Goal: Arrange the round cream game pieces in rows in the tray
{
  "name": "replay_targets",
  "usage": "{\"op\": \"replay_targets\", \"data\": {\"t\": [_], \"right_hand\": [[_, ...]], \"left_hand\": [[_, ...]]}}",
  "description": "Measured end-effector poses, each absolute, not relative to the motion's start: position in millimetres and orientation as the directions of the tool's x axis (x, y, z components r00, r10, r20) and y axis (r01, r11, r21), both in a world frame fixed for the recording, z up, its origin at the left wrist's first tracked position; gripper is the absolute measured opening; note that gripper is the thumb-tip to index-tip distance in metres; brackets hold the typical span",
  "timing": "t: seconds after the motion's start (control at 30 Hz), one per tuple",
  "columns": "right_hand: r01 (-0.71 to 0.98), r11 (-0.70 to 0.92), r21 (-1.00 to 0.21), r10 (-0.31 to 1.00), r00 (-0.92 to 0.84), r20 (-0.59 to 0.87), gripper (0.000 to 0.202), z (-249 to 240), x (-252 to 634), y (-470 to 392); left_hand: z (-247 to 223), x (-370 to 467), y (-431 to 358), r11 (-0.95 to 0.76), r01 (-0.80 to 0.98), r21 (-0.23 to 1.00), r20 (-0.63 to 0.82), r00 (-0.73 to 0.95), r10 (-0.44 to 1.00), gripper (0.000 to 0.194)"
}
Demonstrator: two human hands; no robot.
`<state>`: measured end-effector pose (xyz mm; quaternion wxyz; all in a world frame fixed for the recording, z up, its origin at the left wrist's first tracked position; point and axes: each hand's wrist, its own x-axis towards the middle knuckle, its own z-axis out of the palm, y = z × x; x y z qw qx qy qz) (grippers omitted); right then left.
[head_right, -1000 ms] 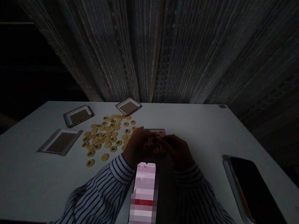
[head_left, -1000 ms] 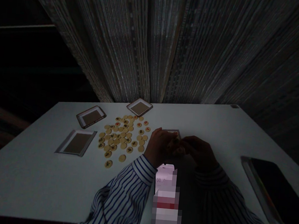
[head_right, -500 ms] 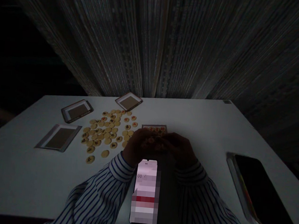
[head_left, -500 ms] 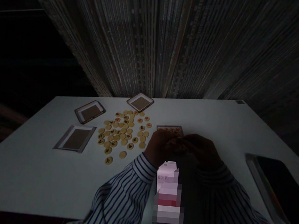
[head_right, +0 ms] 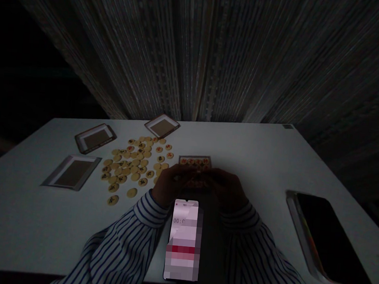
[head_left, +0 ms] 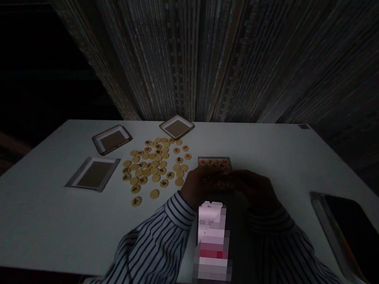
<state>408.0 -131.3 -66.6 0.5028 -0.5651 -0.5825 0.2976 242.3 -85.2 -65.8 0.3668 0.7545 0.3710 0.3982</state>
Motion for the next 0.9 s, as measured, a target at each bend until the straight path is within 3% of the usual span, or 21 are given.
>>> {"op": "replay_targets", "data": {"t": [0.33,0.5,0.7,0.9], "right_hand": [[0.468,0.250,-0.847,0.937,0.104,0.335,0.017,-64.4,405.7,-131.2],[0.555,0.243,-0.795,0.902,0.172,0.395,0.023,-64.9,408.6,-130.5],[0.591,0.174,-0.788,0.882,0.263,0.391,0.024,-63.9,411.7,-131.7],[0.615,0.163,-0.772,0.889,0.248,0.385,0.023,-63.2,413.5,-131.5]], "left_hand": [[-61.1,240.9,-85.5,-0.358,0.265,0.895,0.232,0.410,0.882,0.014],[-60.4,240.1,-85.0,-0.366,0.323,0.873,0.229,0.391,0.891,0.014],[-61.6,239.4,-84.3,-0.419,0.439,0.795,0.265,0.370,0.890,0.013],[-67.8,241.1,-83.5,-0.496,0.551,0.671,0.307,0.402,0.863,0.013]]}}
